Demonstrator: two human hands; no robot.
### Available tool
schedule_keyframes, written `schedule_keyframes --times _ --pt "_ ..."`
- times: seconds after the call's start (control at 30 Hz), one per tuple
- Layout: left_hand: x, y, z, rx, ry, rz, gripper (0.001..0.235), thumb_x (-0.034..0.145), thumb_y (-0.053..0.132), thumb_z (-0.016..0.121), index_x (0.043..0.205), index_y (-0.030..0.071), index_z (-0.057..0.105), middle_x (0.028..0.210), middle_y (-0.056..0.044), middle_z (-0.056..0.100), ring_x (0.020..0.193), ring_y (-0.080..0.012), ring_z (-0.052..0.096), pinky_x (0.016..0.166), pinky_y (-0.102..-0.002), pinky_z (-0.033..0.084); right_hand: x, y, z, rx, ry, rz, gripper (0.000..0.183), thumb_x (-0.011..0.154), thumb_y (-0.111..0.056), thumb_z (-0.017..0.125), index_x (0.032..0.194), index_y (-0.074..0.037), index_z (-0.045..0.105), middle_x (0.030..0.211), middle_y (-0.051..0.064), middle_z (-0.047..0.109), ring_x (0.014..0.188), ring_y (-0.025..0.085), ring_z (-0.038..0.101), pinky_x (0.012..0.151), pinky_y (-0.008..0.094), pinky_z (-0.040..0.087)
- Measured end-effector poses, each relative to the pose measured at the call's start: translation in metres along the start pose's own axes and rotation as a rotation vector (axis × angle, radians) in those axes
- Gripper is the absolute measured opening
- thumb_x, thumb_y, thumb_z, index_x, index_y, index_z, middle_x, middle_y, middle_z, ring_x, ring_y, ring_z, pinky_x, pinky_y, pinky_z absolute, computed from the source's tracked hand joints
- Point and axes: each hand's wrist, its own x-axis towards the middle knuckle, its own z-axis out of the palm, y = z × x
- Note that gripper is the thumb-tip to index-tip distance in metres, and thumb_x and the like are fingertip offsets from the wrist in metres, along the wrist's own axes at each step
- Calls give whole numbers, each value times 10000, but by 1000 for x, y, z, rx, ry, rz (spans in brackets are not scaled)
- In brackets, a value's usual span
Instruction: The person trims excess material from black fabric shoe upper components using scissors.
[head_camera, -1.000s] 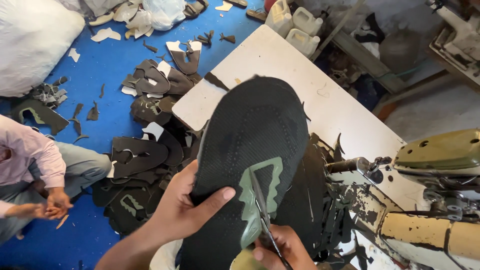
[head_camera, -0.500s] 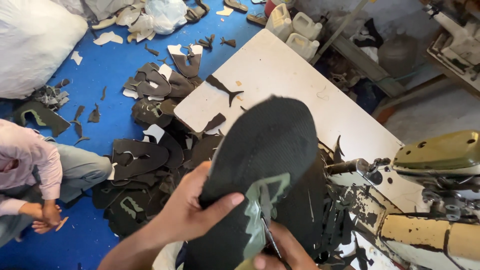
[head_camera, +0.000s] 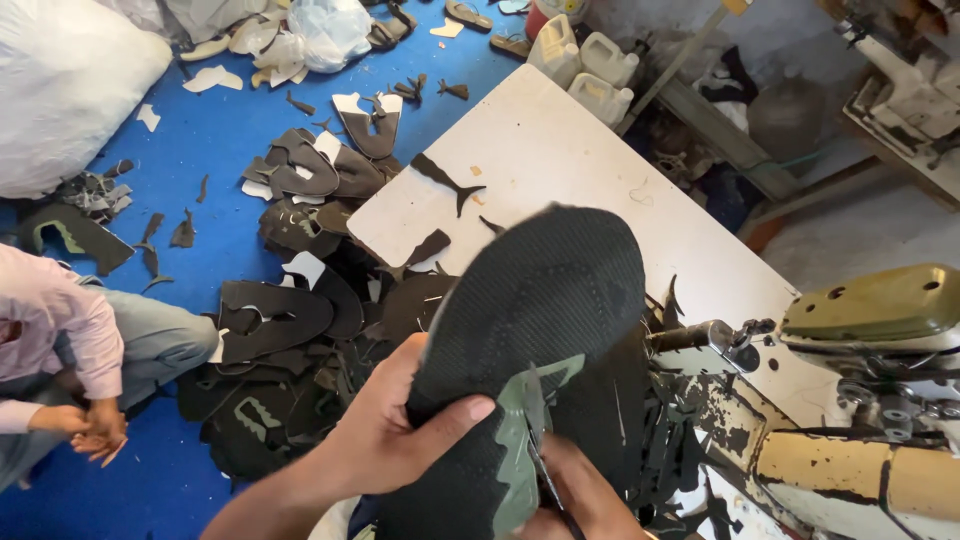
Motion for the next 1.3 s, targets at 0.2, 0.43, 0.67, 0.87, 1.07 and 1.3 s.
schedule_keyframes --times 0.2,0.43,0.67,0.87,1.07,1.3 --pt "-2 -9 12 -261 65 -57 468 979 61 701 1385 12 473 1158 -79 659 1026 -118 638 864 -307 562 6 41 -7 13 51 -350 661 926 -127 698 1490 26 389 1504 269 474 1450 370 477 1210 483 343" --pt "3 3 19 -292 62 -68 537 991 66 662 1467 10 420 1269 -76 656 1118 -117 617 949 -291 530 8 34 7 59 91 -419 563 997 -171 604 1500 29 449 1562 294 475 1478 386 476 1231 492 308" --pt "4 6 8 -333 76 -126 515 969 67 689 1427 9 462 1222 -92 674 1074 -137 635 910 -313 550 12 63 -8 55 122 -512 541 951 -127 713 1417 49 501 1390 292 596 1298 365 625 1124 480 455" --pt "19 25 -8 -116 0 -31 367 969 72 707 1302 5 569 1096 -44 660 1002 -93 640 862 -274 558 12 -50 -5 -174 4 210 339 865 -125 743 1134 79 709 880 244 794 787 355 743 785 446 533" --pt "21 18 -3 62 -110 83 254 989 54 744 1219 36 637 1005 -44 638 914 -95 635 792 -259 524 -1 -13 -8 -64 188 -263 612 895 -164 685 1434 57 498 1261 208 661 1150 248 698 1001 385 549" --pt "18 5 17 -161 69 17 373 953 66 714 1294 42 567 1132 -42 663 1026 -96 645 883 -277 551 15 1 -13 173 -29 -276 838 903 -448 764 1477 86 468 1373 285 605 1288 365 594 1115 490 433"
